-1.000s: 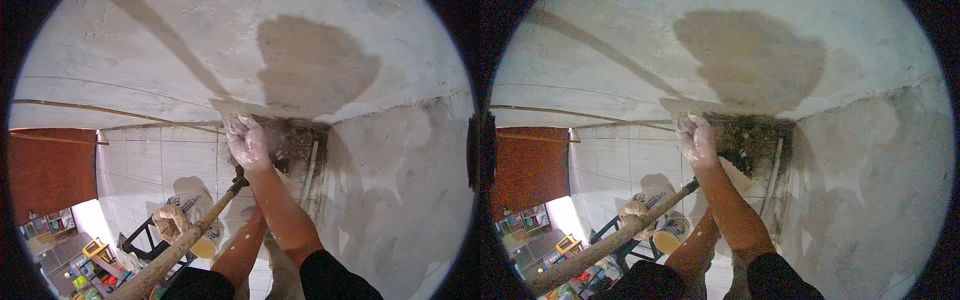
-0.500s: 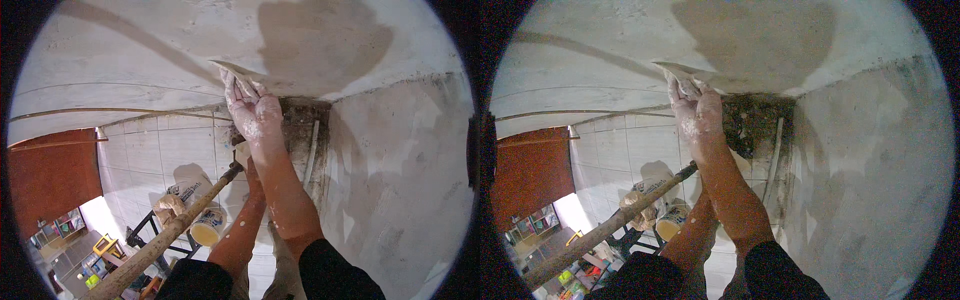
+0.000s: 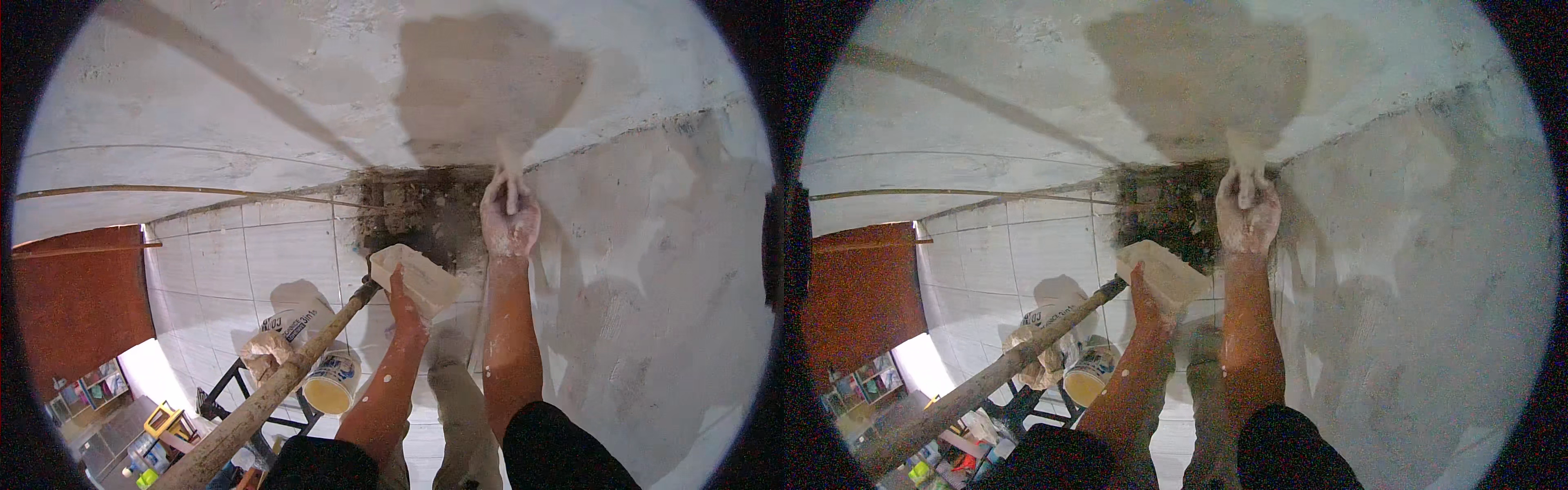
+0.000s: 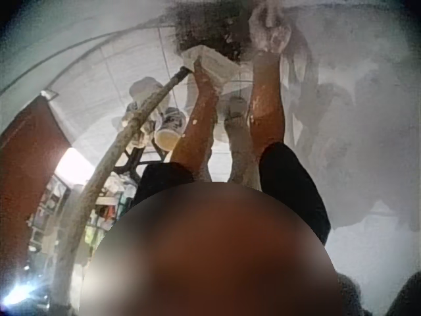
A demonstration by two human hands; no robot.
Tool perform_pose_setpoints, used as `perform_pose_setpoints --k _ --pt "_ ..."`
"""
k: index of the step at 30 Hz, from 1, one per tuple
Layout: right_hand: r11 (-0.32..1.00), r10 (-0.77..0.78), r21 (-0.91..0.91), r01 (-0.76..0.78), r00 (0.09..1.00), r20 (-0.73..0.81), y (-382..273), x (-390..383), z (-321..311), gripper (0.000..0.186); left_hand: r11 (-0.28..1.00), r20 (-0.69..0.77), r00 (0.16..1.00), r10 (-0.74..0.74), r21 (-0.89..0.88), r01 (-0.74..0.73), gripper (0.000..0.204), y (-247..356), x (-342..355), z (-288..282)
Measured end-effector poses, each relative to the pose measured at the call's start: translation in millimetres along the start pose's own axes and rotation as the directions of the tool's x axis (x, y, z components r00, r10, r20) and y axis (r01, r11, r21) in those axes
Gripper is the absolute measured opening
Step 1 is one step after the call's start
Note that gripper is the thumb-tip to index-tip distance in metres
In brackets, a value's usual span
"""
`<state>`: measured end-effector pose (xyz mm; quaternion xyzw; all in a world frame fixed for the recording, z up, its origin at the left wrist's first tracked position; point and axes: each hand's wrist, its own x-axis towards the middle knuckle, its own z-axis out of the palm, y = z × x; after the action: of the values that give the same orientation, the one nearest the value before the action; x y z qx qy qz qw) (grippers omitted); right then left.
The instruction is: Applying plaster to a ceiling and wall area around a pipe using a putty knife.
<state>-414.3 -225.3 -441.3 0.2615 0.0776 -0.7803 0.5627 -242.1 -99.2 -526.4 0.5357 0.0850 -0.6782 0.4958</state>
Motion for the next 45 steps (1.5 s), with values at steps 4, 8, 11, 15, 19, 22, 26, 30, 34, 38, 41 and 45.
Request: perform_pose_setpoints --k 4,8,11,15,19,22,26,30,34,38,41,45 --pt "0.966 0.052 -0.242 -0.09 0.986 -0.159 6.2 39.7 -88.3 0.007 1.0 0.03 1.0 0.004 -0.002 -0.004 0.06 8.5 -0.5 -5.3" --pt "0.972 0.185 -0.137 -0.191 0.981 -0.059 45.4 74.0 -120.1 0.027 0.999 -0.056 0.998 0.001 0.04 0.001 0.06 5.7 -10.2 12.0" --pt "0.783 -0.073 -0.62 0.046 0.997 -0.018 47.4 109.7 -113.4 0.023 1.0 -0.069 0.998 -0.014 0.01 0.014 0.055 -7.8 -7.3 20.0" --pt "-0.36 -0.188 -0.824 0.438 0.831 0.523 91.7 75.2 -96.6 0.01 0.999 -0.043 0.999 -0.011 -0.043 0.009 0.049 3.7 2.5 16.0" --pt "0.626 -0.11 -0.76 0.177 0.984 0.138 125.5 21.5 -34.0 0.014 0.981 0.117 0.985 0.13 0.127 -0.145 0.05 2.3 2.6 13.8" --pt "0.477 0.111 -0.836 0.273 0.924 0.365 105.5 29.9 -75.8 0.025 0.992 0.109 0.988 0.109 0.048 -0.114 0.051 -21.1 5.4 16.1" --pt "0.33 0.226 -0.94 0.087 0.96 0.168 90.3 -22.6 -72.8 0.027 0.989 0.072 0.987 0.147 -0.044 -0.144 0.052 -21.2 15.6 7.6" --pt "0.557 -0.061 -0.83 0.035 0.998 0.001 51.0 -6.0 -103.6 0.029 0.992 -0.106 0.988 0.109 0.078 -0.101 0.055 -7.2 1.7 31.2" --pt "0.226 -0.113 -0.954 0.195 0.978 0.173 -31.3 65.2 -176.9 0.037 0.997 -0.092 0.995 -0.042 0.054 0.047 0.061 -22.5 13.0 20.2" --pt "-0.136 -0.018 -0.904 0.406 0.911 0.411 16.4 103.7 -199.7 0.04 0.995 -0.148 0.989 0.015 0.1 -0.001 0.071 -13.8 26.4 1.1" --pt "-0.282 0.019 -0.87 0.405 0.909 0.417 13.9 109.4 -199.6 0.039 0.992 -0.144 0.99 -0.003 0.122 0.021 0.073 -23.4 30.1 2.4" --pt "0.938 -0.152 -0.299 0.174 0.984 0.096 96.6 74.6 -133.9 0.028 0.996 -0.059 0.996 0.061 0.073 -0.056 0.067 -12.0 27.3 -8.9"
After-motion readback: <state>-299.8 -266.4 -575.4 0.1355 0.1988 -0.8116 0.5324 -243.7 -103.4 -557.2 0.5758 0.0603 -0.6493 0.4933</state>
